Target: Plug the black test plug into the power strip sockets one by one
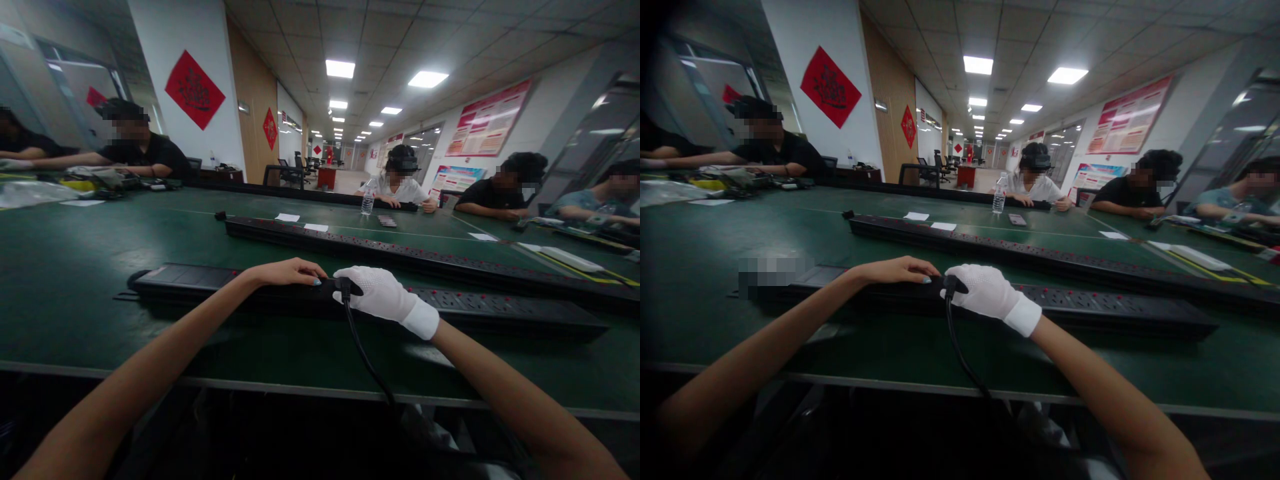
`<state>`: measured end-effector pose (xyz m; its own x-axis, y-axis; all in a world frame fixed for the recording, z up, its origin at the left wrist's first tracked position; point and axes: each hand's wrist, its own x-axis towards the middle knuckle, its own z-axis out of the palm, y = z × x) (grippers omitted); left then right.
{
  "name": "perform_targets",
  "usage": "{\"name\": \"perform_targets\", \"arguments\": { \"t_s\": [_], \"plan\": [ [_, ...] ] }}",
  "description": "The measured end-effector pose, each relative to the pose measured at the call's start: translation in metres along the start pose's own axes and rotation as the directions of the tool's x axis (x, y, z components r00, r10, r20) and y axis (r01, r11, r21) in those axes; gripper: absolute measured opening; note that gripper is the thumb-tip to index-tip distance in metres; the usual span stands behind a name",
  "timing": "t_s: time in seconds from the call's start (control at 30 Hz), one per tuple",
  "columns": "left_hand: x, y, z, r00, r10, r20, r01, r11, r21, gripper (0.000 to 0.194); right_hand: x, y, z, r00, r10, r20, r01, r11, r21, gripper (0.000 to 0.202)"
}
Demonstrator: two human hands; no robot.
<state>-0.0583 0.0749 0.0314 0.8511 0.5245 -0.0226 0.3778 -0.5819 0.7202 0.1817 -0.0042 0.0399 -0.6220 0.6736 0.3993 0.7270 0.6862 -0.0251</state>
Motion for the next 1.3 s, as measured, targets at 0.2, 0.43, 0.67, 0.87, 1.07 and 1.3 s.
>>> {"name": "perform_targets", "arguments": {
  "t_s": [0.2, 0.43, 0.67, 0.87, 1.07, 1.3],
  "plan": [
    [-0.0015, 0.0029, -0.0008, 1.000, -0.008, 0.010, 0.008, 1.000, 0.021, 0.034, -0.0001, -0.0001, -0.0003, 1.000, 0.005, 0.000, -0.005, 1.000, 0.005, 0.036],
    [-0.0027, 0.0053, 0.0011, 1.000, -0.026, 0.003, 0.026, 0.999, -0.021, 0.034, 0.0001, -0.0007, 0.0006, 1.000, 0.015, -0.004, -0.015, 1.000, -0.003, 0.035],
    [-0.0024, 0.0084, 0.0017, 0.988, 0.096, -0.120, -0.110, 0.987, -0.114, 0.025, 0.0004, -0.0010, -0.0002, 1.000, 0.019, 0.006, -0.019, 1.000, -0.018, 0.036],
    [-0.0018, 0.0057, 0.0020, 0.984, 0.106, -0.144, -0.124, 0.985, -0.120, 0.019, 0.0000, -0.0005, 0.0002, 1.000, 0.009, -0.001, -0.009, 1.000, -0.029, 0.035],
    [-0.0022, 0.0062, 0.0027, 0.984, 0.088, -0.153, -0.107, 0.986, -0.125, 0.021, -0.0001, -0.0002, 0.0002, 1.000, 0.011, 0.004, -0.011, 1.000, -0.029, 0.036],
    [-0.0017, 0.0049, 0.0022, 0.985, 0.060, -0.161, -0.078, 0.991, -0.108, 0.020, -0.0002, 0.0002, 0.0010, 1.000, 0.011, -0.005, -0.011, 1.000, -0.019, 0.036]
  ]
}}
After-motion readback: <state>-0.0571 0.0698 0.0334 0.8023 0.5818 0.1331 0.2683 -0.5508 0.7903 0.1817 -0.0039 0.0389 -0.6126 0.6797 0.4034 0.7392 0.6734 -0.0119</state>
